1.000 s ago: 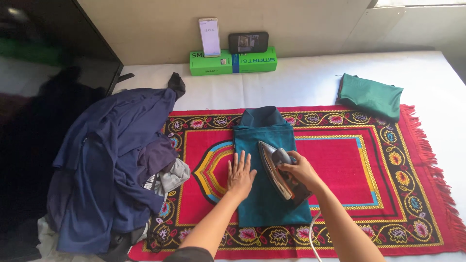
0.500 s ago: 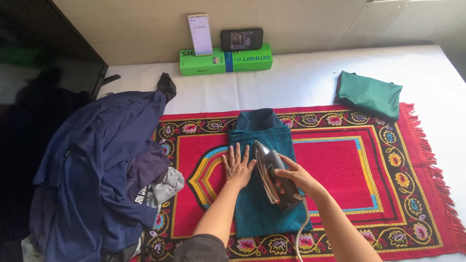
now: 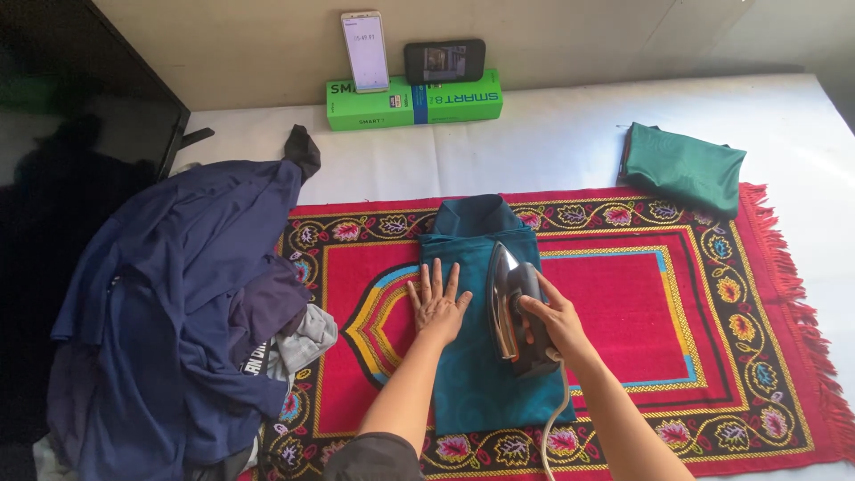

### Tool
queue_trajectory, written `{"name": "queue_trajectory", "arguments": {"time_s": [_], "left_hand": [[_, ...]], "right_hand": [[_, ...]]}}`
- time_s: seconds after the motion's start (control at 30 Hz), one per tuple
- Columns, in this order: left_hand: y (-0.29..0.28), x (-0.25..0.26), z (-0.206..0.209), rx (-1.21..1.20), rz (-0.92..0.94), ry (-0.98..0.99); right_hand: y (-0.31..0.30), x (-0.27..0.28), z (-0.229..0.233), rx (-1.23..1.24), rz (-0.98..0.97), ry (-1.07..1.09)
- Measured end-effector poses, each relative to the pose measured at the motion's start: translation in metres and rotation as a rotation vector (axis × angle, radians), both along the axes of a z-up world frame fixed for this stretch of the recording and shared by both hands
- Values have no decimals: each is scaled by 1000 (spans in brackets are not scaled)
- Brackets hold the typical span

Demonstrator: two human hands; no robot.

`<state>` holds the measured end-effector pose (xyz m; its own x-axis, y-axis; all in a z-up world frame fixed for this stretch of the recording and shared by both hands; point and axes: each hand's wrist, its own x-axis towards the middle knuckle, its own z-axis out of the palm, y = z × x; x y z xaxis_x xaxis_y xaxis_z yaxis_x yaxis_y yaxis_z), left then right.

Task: Ironing a shirt and then folding it on a flat surface.

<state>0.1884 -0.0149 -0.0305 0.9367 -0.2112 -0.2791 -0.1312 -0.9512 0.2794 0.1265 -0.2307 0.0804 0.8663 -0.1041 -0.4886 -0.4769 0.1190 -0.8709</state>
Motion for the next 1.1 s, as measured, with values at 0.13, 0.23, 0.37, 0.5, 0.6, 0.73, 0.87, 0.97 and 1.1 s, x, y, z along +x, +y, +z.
{"name": "queue_trajectory", "arguments": {"time_s": [0.13, 0.23, 0.37, 0.5, 0.6, 0.73, 0.87, 0.97, 1.1], "left_hand": [[0, 0, 3, 0, -2, 12], [0, 0, 2, -12, 1, 8], [0, 1, 6, 7, -7, 33], [0, 1, 7, 30, -13, 46], [1, 1, 5, 14, -11, 32], [1, 1, 2, 26, -12, 38], [1, 2, 1, 20, -17, 26], [1, 2, 3, 24, -17, 27], [1, 1, 3, 26, -16, 26]], "right_hand": [[-5, 0, -5, -8, -33, 4], [-9, 0, -9, 21, -56, -45], [-10, -4, -3, -21, -59, -17], [-14, -3, -4, -8, -92, -26], [-22, 2, -9, -32, -109, 9], [-24, 1, -15, 2, -125, -53], [-25, -4, -20, -46, -102, -13], [-25, -5, -18, -38, -113, -35], [-29, 2, -14, -31, -114, -30]]}}
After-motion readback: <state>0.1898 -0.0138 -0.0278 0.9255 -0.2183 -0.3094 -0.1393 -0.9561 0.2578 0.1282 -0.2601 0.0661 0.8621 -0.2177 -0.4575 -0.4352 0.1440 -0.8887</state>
